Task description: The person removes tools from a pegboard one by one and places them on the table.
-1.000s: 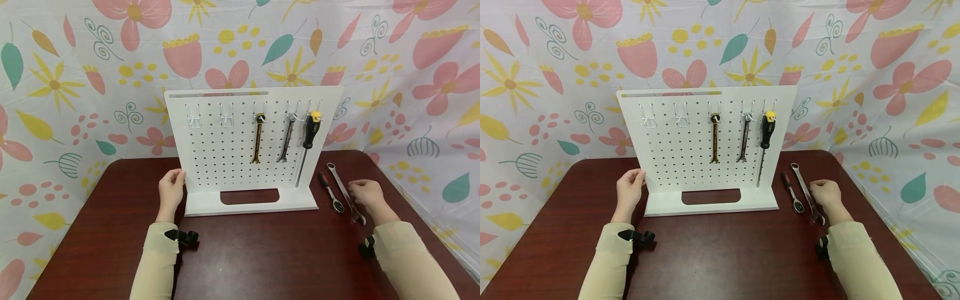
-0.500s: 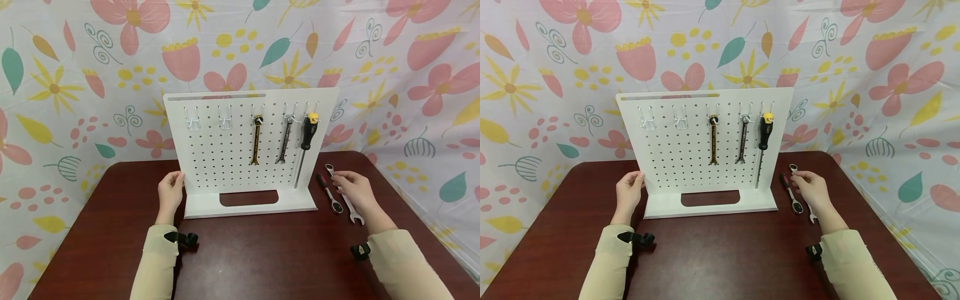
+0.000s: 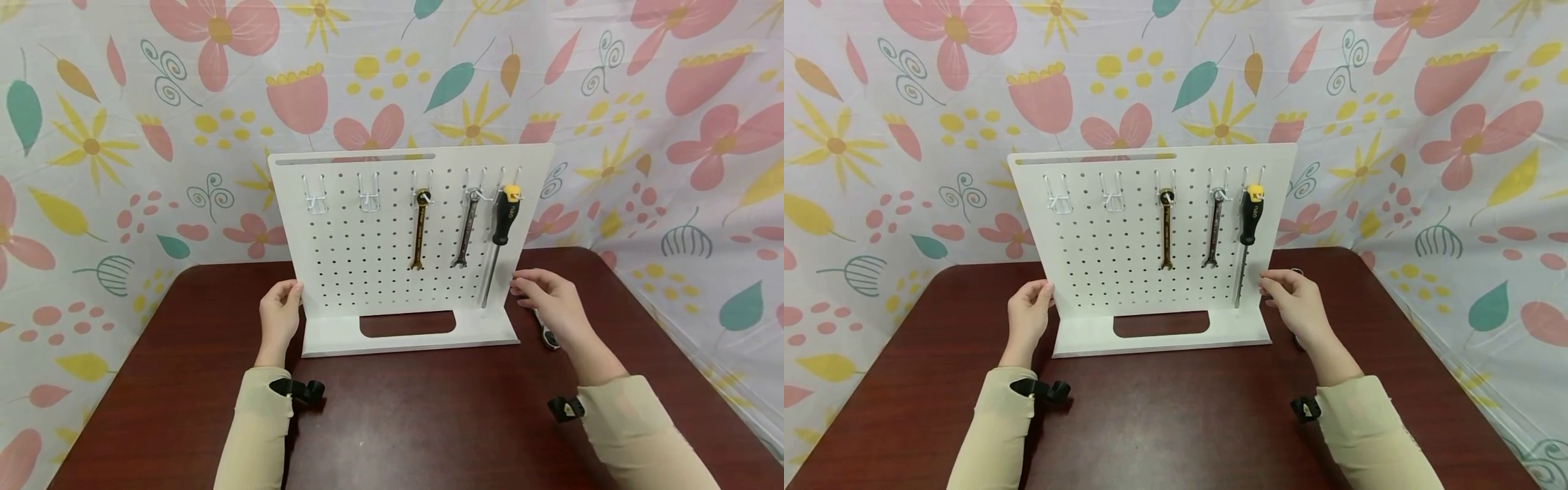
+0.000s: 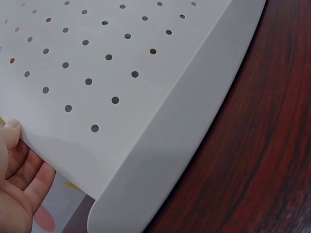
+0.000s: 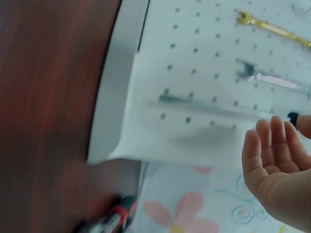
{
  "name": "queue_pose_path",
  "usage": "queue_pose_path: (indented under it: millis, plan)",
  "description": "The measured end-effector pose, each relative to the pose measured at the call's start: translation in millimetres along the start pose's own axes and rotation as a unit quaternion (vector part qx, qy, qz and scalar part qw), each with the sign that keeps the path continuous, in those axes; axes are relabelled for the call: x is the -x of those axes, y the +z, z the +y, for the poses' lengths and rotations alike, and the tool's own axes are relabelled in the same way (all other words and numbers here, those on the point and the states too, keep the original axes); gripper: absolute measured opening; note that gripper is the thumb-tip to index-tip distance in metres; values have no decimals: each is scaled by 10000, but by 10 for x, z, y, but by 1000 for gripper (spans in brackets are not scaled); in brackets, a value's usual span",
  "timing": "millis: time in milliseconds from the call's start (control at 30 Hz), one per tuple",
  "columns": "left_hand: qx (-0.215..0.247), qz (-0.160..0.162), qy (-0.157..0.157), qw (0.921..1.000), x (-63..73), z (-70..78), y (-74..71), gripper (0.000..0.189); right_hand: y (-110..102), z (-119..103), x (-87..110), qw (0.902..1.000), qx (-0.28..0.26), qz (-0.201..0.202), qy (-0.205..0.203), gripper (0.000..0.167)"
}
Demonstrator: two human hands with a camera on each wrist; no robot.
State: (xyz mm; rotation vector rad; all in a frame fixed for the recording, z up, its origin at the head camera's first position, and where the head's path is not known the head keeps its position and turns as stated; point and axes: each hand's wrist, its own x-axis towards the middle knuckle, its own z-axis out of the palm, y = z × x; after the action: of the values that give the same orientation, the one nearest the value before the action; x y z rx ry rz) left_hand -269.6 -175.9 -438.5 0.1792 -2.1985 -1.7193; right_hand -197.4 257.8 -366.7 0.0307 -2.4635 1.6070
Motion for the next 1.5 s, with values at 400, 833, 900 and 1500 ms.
queue_pose_path:
  millis: [400, 833, 900, 1500]
  plan:
    - [-89, 50, 31, 9999, -7, -3, -24, 28, 392, -277, -95, 9984, -368, -216, -376, 41]
    - [-141, 123, 22, 9998, -7, -18, -38, 27, 756, -474, -256, 9952, -727, -546, -363, 42]
    - [-134, 112, -11, 9998, -7, -13, -40, 28, 800, -497, -287, 9947, -738, -616, -358, 43]
    - [-82, -24, -33, 10000, 1, 19, -4, 28, 1030, -598, -499, 9845, -1264, -1121, -461, 48]
